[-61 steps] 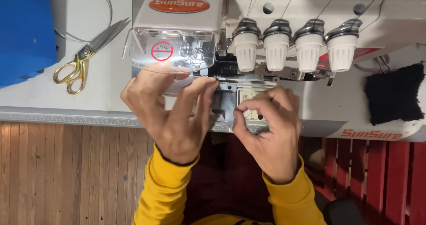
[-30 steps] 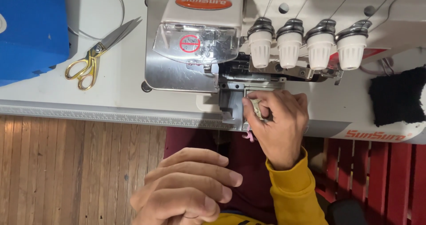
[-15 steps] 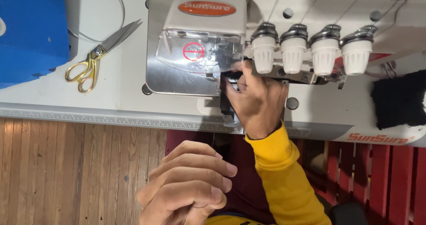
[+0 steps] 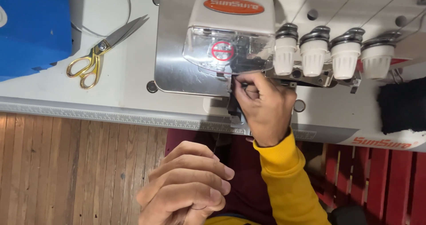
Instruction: Threading an industrial overlock sewing machine.
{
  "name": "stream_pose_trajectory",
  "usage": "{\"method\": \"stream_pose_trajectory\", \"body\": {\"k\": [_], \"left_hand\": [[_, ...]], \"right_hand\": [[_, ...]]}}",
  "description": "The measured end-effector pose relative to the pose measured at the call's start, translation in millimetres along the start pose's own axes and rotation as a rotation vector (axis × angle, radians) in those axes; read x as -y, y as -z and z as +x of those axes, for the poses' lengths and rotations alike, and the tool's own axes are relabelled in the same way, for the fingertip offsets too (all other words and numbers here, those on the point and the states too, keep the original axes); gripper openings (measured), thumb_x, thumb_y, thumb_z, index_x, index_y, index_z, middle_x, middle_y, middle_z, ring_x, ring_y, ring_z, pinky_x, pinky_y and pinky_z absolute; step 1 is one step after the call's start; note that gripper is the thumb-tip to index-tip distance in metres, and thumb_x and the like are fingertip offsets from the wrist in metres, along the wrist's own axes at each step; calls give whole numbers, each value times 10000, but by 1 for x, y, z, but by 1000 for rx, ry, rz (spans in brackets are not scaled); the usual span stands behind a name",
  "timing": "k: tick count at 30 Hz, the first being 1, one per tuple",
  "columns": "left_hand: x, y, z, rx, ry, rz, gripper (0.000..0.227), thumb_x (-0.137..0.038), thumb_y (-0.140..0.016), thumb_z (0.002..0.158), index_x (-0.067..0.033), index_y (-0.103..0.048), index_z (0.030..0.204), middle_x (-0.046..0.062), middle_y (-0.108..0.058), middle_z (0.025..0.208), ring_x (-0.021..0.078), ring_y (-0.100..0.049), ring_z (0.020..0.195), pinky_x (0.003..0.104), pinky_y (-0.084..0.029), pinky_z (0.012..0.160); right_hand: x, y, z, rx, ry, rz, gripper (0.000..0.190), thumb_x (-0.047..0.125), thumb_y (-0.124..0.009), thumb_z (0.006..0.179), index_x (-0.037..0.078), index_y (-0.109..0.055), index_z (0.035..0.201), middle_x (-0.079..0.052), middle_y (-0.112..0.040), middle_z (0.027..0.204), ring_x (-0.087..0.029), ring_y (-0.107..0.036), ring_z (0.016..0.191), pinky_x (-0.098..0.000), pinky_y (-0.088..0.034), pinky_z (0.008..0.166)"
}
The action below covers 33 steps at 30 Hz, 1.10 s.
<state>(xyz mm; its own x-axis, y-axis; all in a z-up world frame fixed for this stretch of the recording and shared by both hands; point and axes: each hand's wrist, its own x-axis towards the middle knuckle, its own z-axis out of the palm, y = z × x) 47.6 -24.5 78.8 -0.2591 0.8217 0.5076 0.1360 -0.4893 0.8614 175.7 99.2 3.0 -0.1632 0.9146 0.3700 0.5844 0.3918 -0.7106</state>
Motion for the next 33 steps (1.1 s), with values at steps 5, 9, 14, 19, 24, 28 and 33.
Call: {"method": "stream_pose_trajectory", "body": {"k": [5, 9, 14, 19, 24, 28, 33], "left_hand": [[1, -1, 1, 3, -26, -8, 154, -210, -691, 1000, -87, -630, 929, 17, -735, 811, 183, -795, 785, 366, -644, 739], [1, -12, -3, -70, -38, -73, 192, -188, -729, 968, -84, -625, 844, 10, -734, 762, 154, -792, 714, 320, -626, 658], [4, 4, -4, 248, -90, -146, 150, -128, -654, 969, -31, -662, 854, 70, -755, 837, 205, -809, 786, 364, -650, 750], [8, -6, -12, 254, -124, -175, 128, -81, -691, 960, -1, -684, 860, 84, -766, 868, 240, -829, 819, 382, -679, 800], [10, -14, -11, 148, -79, -134, 149, -142, -629, 969, -27, -682, 891, 68, -745, 874, 229, -798, 820, 414, -666, 826], [10, -4, -18, 150, -7, -114, 120, -144, -652, 1026, -35, -650, 975, 74, -736, 931, 227, -796, 855, 441, -674, 877], [13, 5, -19, 107, 107, -44, 127, -132, -657, 1000, -63, -617, 901, 53, -689, 883, 203, -749, 766, 474, -609, 796]], "right_hand": [[9, 8, 0, -20, -77, 33, 136, 83, -854, 881, 57, -722, 903, -8, -512, 556, -87, -469, 480, -260, -408, 512], [2, 11, -3, -108, -23, 58, 161, 65, -870, 901, 37, -711, 910, 10, -528, 595, -62, -466, 520, -235, -404, 540], [-9, 19, -9, -117, -34, 63, 171, 29, -863, 913, 26, -693, 930, 21, -552, 617, -48, -483, 542, -231, -398, 548], [-11, 28, -13, -32, -121, 45, 222, 14, -866, 858, 16, -677, 976, 1, -486, 578, -71, -416, 517, -250, -376, 524], [-18, 27, -9, 20, -108, 57, 269, 31, -841, 889, 34, -712, 1125, 4, -501, 603, -74, -451, 533, -253, -422, 550], [-31, 23, -3, 52, -42, 23, 309, 46, -840, 889, 46, -733, 1179, -7, -522, 611, -97, -479, 526, -280, -432, 547], [-38, 18, 3, 27, 68, -69, 300, 60, -841, 896, 93, -744, 1177, -35, -559, 672, -151, -551, 575, -315, -465, 590]]}}
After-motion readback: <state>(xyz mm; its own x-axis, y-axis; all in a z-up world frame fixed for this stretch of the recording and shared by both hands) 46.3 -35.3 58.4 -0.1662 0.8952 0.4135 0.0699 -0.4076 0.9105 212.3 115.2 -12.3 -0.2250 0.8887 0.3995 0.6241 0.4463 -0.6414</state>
